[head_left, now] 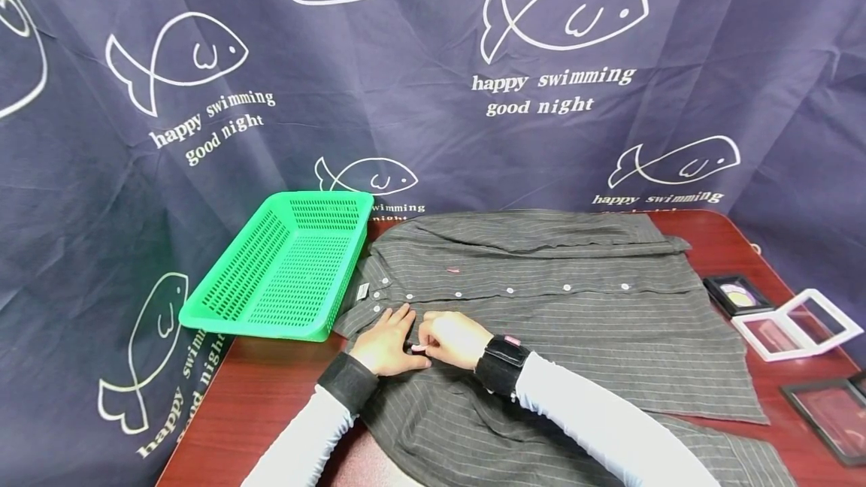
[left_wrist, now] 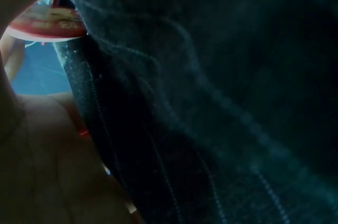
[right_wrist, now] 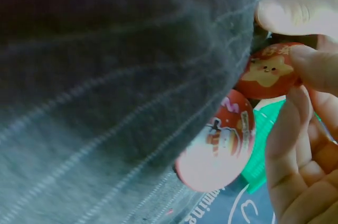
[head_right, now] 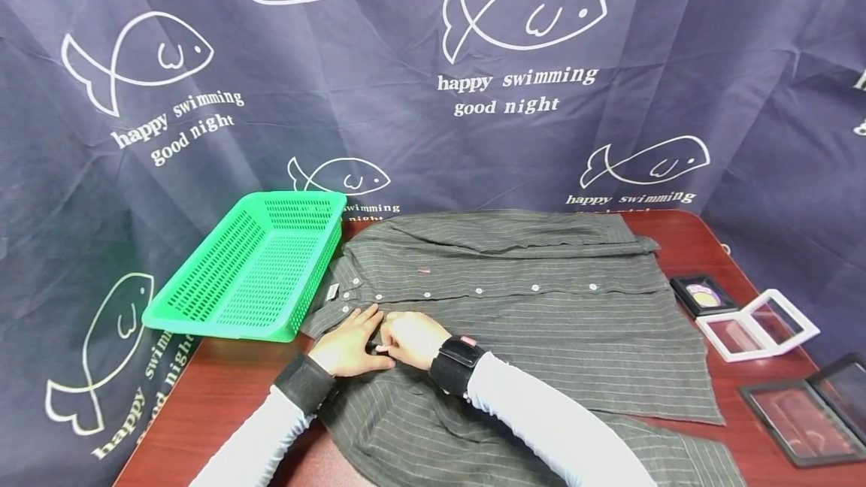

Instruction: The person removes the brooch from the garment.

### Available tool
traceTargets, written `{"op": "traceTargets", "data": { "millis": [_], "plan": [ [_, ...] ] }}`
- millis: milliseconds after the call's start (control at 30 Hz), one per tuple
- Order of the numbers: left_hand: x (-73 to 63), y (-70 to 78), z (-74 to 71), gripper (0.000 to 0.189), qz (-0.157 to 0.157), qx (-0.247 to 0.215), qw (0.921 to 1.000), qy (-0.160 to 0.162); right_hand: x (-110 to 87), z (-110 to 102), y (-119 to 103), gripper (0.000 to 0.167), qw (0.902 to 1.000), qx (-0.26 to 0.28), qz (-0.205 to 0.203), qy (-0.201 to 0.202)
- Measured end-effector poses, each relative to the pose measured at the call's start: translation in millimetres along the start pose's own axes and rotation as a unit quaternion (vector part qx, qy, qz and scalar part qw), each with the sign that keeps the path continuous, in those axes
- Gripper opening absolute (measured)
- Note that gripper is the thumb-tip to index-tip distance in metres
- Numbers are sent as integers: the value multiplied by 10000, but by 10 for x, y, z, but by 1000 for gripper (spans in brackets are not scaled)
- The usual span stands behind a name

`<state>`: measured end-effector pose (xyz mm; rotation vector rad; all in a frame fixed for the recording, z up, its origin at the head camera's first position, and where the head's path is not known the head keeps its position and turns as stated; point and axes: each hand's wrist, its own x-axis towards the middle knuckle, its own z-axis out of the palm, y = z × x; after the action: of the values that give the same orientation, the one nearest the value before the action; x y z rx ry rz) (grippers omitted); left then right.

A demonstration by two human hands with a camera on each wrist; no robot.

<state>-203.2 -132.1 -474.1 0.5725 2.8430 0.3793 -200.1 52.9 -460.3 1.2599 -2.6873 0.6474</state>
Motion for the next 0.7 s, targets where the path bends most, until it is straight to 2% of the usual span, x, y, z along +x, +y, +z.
{"op": "traceTargets", "data": {
  "millis": [200, 367, 533, 700],
  "plan": [
    [-2, 4, -4, 92, 3, 21, 10000, 43, -33, -11, 9, 10, 9997, 124, -121, -160],
    [-7, -13, -14, 93, 39, -31, 10000, -43, -40, -4, 35, 8, 9997, 107, -161, -168],
    [-22, -47, -21, 92, 280, -88, 9996, -39, -50, -8, 46, 8, 9996, 118, -161, -174],
    [-53, -41, -19, 73, 773, -93, 9958, 483, -64, -5, 57, 8, 9994, 182, -150, -250]
  ]
}}
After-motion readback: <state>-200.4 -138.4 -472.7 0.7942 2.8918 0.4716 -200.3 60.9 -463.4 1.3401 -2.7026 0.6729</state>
